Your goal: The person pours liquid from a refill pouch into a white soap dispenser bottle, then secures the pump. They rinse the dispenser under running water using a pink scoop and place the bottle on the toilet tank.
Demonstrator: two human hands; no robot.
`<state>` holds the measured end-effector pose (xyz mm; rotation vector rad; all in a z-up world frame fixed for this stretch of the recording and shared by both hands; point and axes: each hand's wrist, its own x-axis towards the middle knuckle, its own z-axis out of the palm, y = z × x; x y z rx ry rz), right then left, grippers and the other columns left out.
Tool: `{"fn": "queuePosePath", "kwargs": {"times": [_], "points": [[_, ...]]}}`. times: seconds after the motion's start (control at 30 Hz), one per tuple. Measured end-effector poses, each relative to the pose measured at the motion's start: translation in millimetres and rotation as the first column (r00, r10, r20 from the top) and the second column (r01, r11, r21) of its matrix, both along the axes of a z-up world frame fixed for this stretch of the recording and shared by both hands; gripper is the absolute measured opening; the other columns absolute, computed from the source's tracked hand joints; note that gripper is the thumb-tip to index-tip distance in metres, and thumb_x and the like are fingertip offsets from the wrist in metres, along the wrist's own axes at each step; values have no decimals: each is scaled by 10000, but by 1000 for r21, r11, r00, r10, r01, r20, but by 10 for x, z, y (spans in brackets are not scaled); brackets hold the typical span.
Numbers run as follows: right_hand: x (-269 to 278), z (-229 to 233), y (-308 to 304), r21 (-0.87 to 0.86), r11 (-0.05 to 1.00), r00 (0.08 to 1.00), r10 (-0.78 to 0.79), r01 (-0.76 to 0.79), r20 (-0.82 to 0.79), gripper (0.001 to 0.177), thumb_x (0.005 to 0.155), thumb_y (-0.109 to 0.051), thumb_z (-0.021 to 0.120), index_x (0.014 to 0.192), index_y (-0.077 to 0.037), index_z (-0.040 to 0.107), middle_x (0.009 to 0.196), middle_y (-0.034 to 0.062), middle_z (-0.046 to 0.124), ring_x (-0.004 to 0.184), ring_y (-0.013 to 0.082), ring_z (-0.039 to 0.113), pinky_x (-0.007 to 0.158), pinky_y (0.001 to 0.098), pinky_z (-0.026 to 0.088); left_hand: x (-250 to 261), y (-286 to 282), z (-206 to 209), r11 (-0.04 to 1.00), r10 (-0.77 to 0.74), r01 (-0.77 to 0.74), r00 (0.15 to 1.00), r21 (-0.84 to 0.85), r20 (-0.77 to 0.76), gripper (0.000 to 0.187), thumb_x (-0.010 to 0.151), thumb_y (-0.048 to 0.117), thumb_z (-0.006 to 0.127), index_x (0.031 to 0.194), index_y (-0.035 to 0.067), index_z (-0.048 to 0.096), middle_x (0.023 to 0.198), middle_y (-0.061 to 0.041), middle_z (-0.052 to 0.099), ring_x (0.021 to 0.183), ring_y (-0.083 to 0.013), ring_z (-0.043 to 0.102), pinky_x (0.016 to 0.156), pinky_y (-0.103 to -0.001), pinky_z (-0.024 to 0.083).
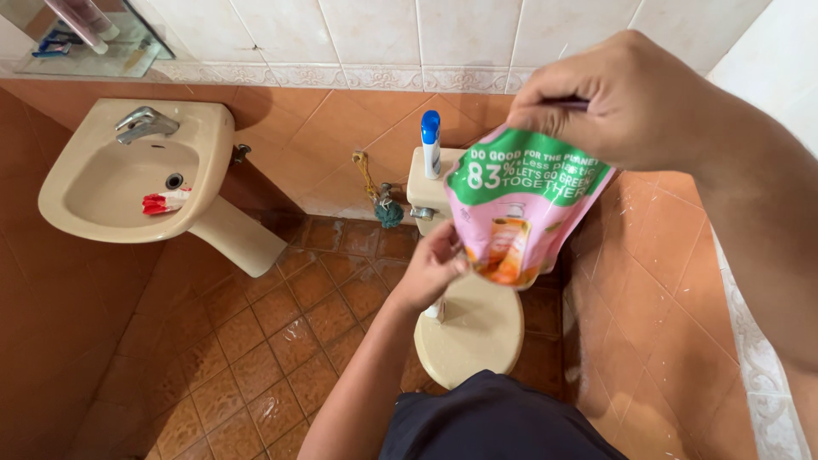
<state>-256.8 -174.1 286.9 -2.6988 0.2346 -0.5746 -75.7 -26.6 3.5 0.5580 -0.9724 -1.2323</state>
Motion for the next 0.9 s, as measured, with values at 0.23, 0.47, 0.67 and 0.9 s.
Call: {"fn": "queuePosePath", "kwargs": {"times": [0.23,0.47,0.67,0.9], "points": [[-46,-133,-4,-70,993,995,93,-91,24,152,927,-181,745,990,-43,759,839,101,749,684,217,716,606,305,542,-89,-247,269,912,401,-395,915,-107,41,203,1023,-53,663,1225,-50,676,1234,-97,660,1140,-171,642,1047,-326,523],[-190,-479,-202,-2,1000,999,29,-29,27,222,903,-263,773,931,-46,740,764,73,712,612,183,660,553,309,493,-75,-181,282,892,451,-435,872,-120,192,51,970,-44,708,1018,-43,727,1034,-78,698,947,-149,671,879,-293,571],[-326,-861,-293,139,990,1000,3,-1,-13,200,862,-268,785,928,-81,763,738,49,691,601,159,617,555,312,470,-69,-169,71,952,297,-306,932,11,207,32,972,0,738,993,-18,754,977,-68,702,904,-141,669,825,-287,558],[-382,-1348,-312,244,970,1000,13,-13,3,189,840,-243,801,880,-71,736,741,32,677,613,140,613,557,298,476,-184,-132,-128,919,384,-393,858,-45,341,59,928,13,762,985,-4,766,1008,-75,729,972,-154,679,890,-287,548]]}}
